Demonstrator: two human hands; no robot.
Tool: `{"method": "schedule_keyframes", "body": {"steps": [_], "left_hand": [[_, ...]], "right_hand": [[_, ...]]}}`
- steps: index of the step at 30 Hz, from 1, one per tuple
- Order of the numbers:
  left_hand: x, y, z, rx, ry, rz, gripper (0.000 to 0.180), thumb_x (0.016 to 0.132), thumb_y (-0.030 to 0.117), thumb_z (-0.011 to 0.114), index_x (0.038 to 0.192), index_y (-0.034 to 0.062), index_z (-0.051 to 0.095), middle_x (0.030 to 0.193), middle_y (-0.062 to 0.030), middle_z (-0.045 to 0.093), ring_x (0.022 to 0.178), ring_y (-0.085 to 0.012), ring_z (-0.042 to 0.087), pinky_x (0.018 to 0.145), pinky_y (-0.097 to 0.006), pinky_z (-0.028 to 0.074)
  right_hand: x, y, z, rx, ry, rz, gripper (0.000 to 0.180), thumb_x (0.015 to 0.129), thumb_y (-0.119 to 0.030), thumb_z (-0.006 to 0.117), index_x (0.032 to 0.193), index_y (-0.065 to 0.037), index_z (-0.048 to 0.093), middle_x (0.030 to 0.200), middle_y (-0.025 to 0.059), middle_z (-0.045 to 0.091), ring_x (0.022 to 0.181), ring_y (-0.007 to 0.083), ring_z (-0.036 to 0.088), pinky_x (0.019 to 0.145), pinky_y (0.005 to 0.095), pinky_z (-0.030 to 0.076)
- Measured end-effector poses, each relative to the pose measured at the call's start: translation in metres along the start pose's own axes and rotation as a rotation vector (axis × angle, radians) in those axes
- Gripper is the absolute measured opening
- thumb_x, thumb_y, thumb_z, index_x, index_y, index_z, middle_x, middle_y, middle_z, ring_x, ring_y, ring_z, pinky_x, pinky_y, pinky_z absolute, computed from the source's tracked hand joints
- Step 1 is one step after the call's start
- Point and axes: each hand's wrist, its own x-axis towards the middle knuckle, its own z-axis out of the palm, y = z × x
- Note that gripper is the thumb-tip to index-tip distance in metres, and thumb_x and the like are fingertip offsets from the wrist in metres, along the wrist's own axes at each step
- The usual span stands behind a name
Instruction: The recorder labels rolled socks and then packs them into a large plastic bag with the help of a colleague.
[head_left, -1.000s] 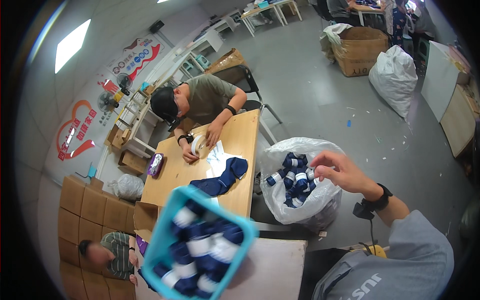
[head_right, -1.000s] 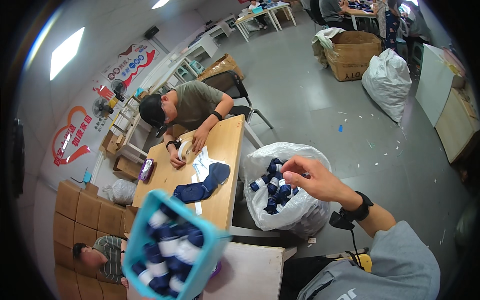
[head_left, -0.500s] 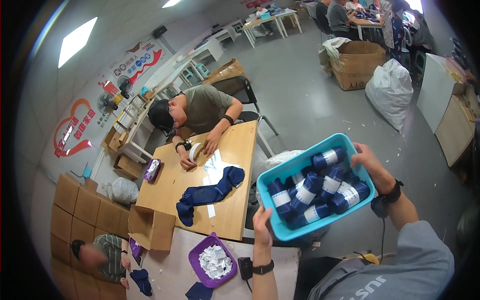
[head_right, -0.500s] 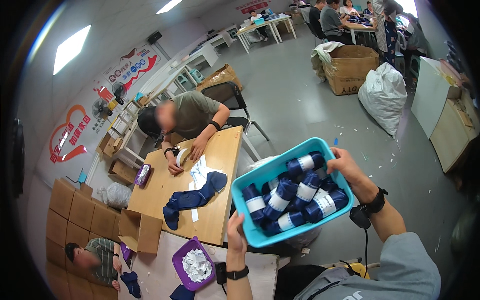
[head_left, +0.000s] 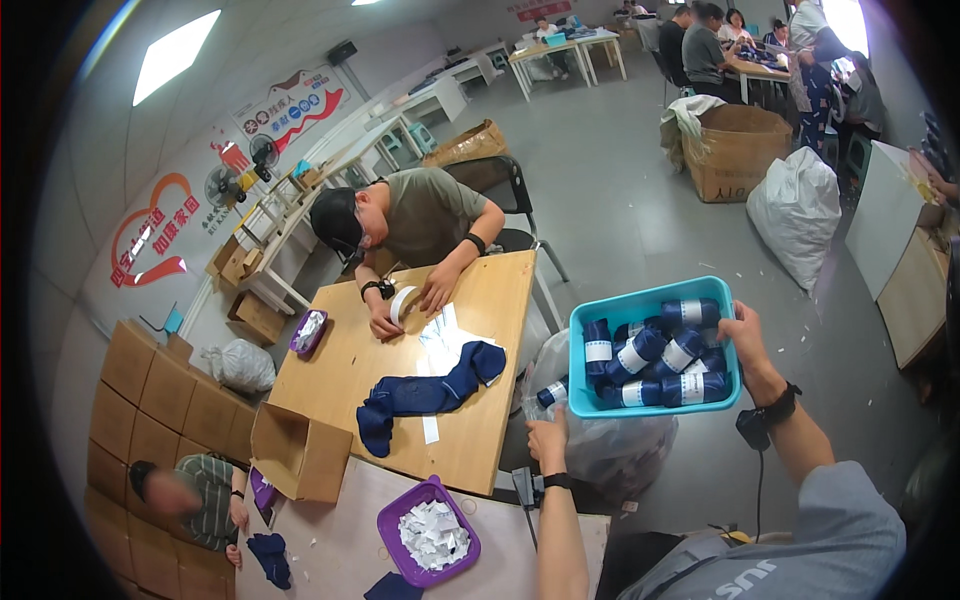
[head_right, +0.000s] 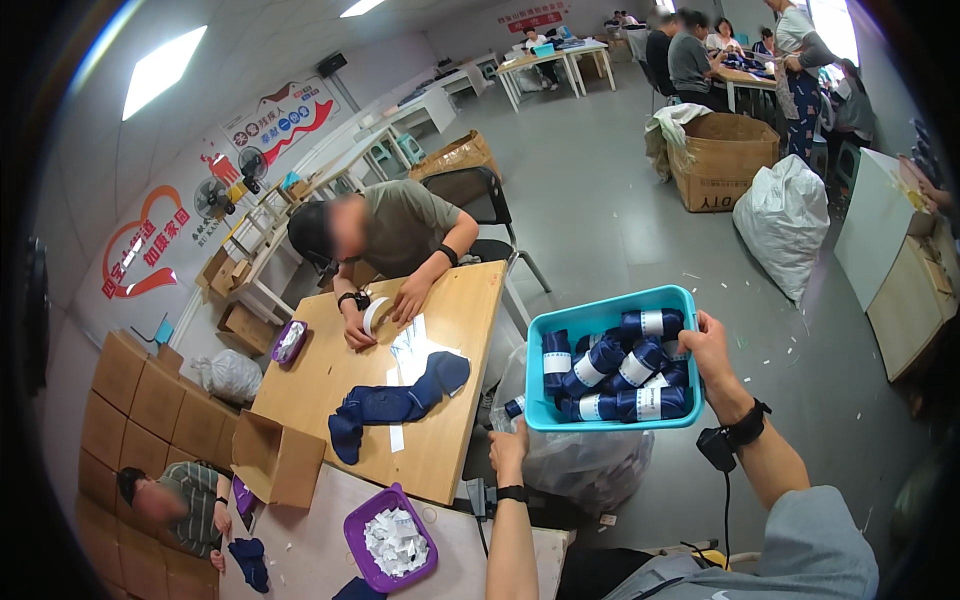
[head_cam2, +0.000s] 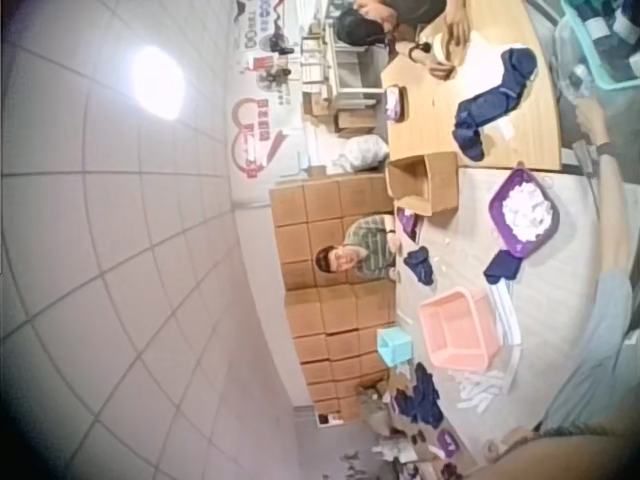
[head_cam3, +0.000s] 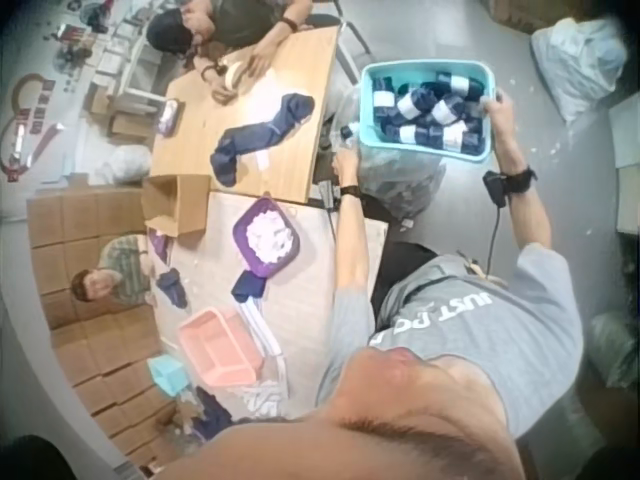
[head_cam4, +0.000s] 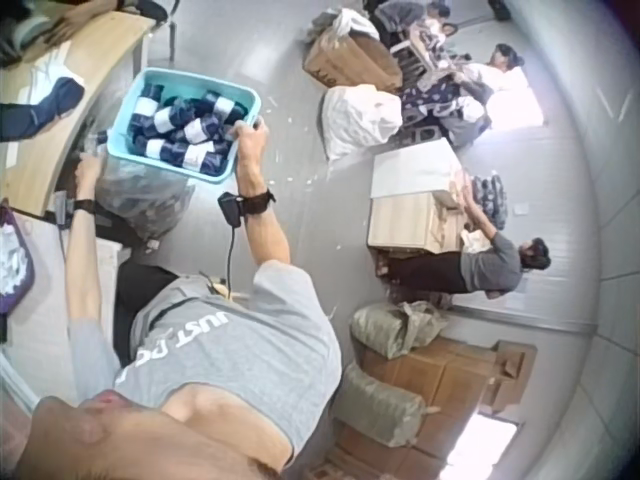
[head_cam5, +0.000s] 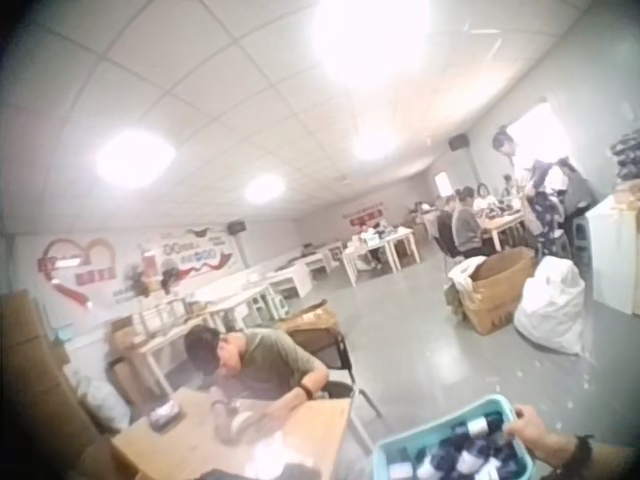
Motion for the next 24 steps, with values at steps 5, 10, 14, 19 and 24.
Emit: {"method": "schedule_keyframes", "body": {"steps": [5, 10, 14, 19, 24], "left_hand": [[0.087, -0.036, 0.043, -0.276, -0.228, -0.054, 0.099, 0.074, 0.044, 0.076, 0.138, -0.0164, 0.032, 0.13, -0.0335, 0.055, 0.122, -0.0422, 0.056, 0.103, -0.041, 0.045], [0.131, -0.094, 0.069, -0.338, 0.298, -0.209, 0.054, 0.076, 0.024, 0.073, 0.109, -0.0171, 0.062, 0.107, -0.0244, 0.067, 0.085, -0.0298, 0.07, 0.07, -0.039, 0.057], [0.089, -0.057, 0.052, -0.25, 0.062, 0.026, 0.034, 0.074, 0.016, 0.071, 0.099, -0.0063, 0.066, 0.096, -0.0198, 0.07, 0.084, -0.0282, 0.07, 0.076, -0.038, 0.054], [0.018, -0.015, -0.018, -0.263, 0.149, 0.357, 0.013, 0.074, 0.013, 0.068, 0.08, 0.0038, 0.062, 0.078, -0.0174, 0.068, 0.079, -0.0362, 0.067, 0.073, -0.044, 0.051], [0.019, -0.027, -0.023, -0.308, 0.297, 0.538, 0.011, 0.071, 0.009, 0.068, 0.079, 0.0034, 0.062, 0.074, -0.0159, 0.062, 0.073, -0.036, 0.062, 0.073, -0.043, 0.049]], "right_hand": [[-0.002, -0.004, 0.012, 0.044, 0.083, -0.025, 0.012, 0.066, -0.001, 0.056, 0.076, -0.007, 0.053, 0.069, -0.0025, 0.05, 0.062, 0.0072, 0.045, 0.058, 0.022, 0.037], [0.008, 0.01, 0.03, 0.088, 0.105, -0.064, 0.012, 0.068, 0.001, 0.056, 0.072, -0.008, 0.049, 0.066, -0.0029, 0.048, 0.059, 0.007, 0.043, 0.054, 0.0233, 0.035], [0.015, 0.031, 0.014, 0.003, 0.178, -0.091, 0.011, 0.069, 0.001, 0.056, 0.072, -0.007, 0.049, 0.065, -0.003, 0.048, 0.058, 0.0071, 0.043, 0.054, 0.0232, 0.034], [0.018, 0.044, 0.019, -0.112, 0.245, -0.183, 0.012, 0.068, 0.001, 0.059, 0.071, -0.006, 0.049, 0.066, -0.0033, 0.047, 0.059, 0.0071, 0.042, 0.055, 0.024, 0.034], [0.023, 0.061, 0.027, -0.246, 0.244, -0.318, 0.014, 0.067, 0.0, 0.062, 0.07, -0.003, 0.048, 0.064, -0.0026, 0.045, 0.06, 0.0084, 0.041, 0.054, 0.0271, 0.034]]}}
